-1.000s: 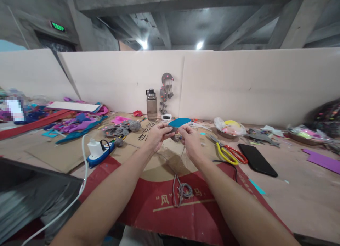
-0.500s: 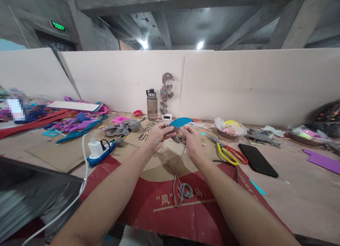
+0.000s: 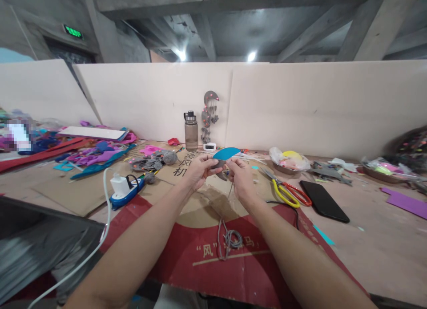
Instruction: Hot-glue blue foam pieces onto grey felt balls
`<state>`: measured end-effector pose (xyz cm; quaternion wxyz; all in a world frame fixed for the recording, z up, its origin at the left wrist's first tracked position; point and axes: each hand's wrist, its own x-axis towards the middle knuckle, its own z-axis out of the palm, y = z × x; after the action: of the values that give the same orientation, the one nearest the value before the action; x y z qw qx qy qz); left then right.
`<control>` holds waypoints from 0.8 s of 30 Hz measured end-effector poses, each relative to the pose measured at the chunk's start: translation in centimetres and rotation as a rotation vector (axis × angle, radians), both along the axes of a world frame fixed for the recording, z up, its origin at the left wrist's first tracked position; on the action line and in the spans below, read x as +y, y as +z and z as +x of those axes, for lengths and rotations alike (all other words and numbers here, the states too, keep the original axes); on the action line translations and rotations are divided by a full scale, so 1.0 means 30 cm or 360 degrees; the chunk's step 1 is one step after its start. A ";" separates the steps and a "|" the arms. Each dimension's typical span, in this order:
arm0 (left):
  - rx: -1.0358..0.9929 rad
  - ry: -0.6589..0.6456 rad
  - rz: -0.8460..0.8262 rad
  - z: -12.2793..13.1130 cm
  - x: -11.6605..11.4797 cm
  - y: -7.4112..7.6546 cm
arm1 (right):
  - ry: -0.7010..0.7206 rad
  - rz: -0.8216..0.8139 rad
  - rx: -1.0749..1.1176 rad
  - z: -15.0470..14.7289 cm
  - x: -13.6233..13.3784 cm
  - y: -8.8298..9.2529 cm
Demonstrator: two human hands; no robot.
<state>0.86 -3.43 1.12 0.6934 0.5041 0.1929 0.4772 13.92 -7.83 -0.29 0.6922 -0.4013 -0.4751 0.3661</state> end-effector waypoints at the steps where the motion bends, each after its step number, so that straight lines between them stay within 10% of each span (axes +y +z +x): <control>1: -0.0008 -0.0032 0.0016 -0.001 0.001 -0.001 | 0.0028 -0.0007 0.0077 0.000 -0.001 0.003; 24: -0.0025 0.0031 -0.0011 0.007 0.002 -0.005 | 0.0137 0.0020 0.0262 -0.016 -0.014 0.014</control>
<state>1.06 -3.38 0.97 0.6919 0.4961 0.1940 0.4874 13.45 -8.25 0.14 0.7150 -0.3448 -0.4358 0.4243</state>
